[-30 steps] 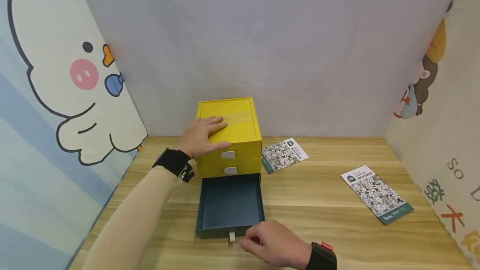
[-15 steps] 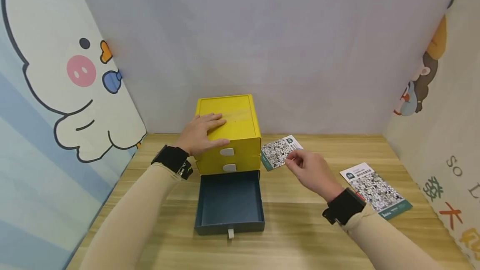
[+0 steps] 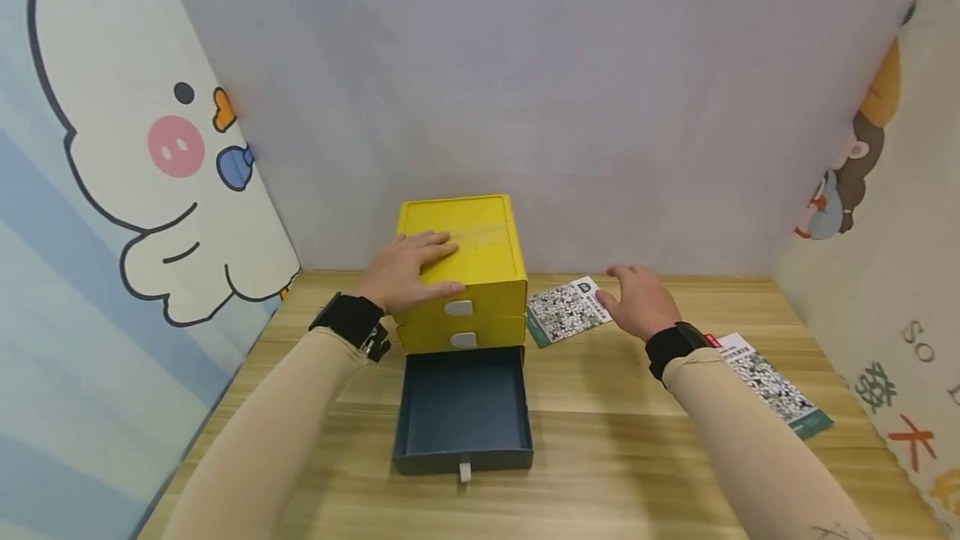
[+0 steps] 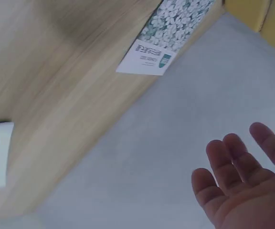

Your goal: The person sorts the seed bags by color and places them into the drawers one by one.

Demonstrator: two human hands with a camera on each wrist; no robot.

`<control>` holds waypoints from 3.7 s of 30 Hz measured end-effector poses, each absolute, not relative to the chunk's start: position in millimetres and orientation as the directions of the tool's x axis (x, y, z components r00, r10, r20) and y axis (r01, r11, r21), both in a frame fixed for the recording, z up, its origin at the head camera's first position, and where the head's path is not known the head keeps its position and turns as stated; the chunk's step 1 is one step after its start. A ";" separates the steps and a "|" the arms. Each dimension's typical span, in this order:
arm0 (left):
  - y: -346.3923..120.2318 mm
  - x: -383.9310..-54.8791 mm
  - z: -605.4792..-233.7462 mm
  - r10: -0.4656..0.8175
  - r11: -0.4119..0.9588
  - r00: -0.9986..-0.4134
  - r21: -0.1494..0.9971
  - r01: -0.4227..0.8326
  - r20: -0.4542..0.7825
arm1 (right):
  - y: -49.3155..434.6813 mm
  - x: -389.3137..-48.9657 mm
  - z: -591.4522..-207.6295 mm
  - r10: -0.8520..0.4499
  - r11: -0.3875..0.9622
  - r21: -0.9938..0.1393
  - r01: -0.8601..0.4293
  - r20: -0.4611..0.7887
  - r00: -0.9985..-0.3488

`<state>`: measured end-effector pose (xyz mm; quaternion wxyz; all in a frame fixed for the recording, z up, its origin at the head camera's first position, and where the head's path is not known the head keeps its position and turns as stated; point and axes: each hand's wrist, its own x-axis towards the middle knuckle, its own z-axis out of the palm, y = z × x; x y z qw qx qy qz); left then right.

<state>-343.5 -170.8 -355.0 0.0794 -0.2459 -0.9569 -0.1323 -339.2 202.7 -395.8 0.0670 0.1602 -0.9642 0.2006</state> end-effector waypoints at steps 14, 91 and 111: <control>-176.7 -340.3 -349.1 0.444 0.838 -0.869 0.243 0.489 0.217 | 172.2 -383.4 -451.3 -0.244 0.918 -0.309 -0.249 0.056 -0.968; -171.0 -339.2 -351.6 0.444 0.839 -0.869 0.240 0.489 0.218 | 181.0 -352.4 -490.3 -0.410 0.886 -0.247 -0.393 -0.022 -0.912; -170.0 -336.4 -351.2 0.442 0.841 -0.873 0.243 0.483 0.206 | 214.3 -313.1 -497.0 -0.566 0.794 -0.285 -0.537 -0.024 -0.824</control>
